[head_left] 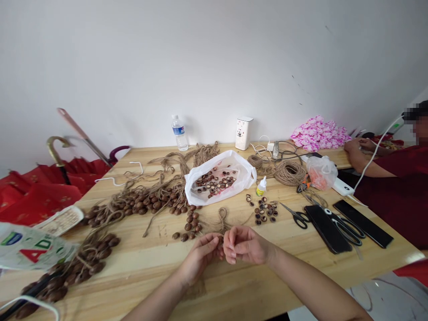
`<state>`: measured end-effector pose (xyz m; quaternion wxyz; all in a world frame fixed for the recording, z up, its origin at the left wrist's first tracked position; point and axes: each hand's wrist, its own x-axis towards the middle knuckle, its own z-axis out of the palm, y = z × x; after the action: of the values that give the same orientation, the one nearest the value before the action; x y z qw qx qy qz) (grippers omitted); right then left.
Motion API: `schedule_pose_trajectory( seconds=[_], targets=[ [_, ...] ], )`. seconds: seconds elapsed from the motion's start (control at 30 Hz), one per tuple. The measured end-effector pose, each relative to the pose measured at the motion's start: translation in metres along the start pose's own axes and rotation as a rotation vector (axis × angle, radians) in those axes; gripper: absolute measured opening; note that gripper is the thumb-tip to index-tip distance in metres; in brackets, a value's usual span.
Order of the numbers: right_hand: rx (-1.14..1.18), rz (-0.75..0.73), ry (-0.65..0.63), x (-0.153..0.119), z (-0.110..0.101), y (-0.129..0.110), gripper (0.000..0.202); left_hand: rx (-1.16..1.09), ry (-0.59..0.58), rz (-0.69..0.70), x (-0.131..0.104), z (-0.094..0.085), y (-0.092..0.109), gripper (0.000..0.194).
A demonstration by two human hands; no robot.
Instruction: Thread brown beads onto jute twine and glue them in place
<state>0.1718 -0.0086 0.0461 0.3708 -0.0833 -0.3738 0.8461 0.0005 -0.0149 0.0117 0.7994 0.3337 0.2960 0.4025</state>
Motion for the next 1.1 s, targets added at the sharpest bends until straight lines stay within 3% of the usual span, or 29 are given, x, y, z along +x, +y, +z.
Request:
schedule_pose_trajectory(
  seconds=[1.1],
  targets=[
    [0.016,0.0,0.009,0.0014,-0.0023,0.0004,0.013,-0.005,-0.016,0.001,-0.001,0.0013,0.0011,0.015]
  ],
)
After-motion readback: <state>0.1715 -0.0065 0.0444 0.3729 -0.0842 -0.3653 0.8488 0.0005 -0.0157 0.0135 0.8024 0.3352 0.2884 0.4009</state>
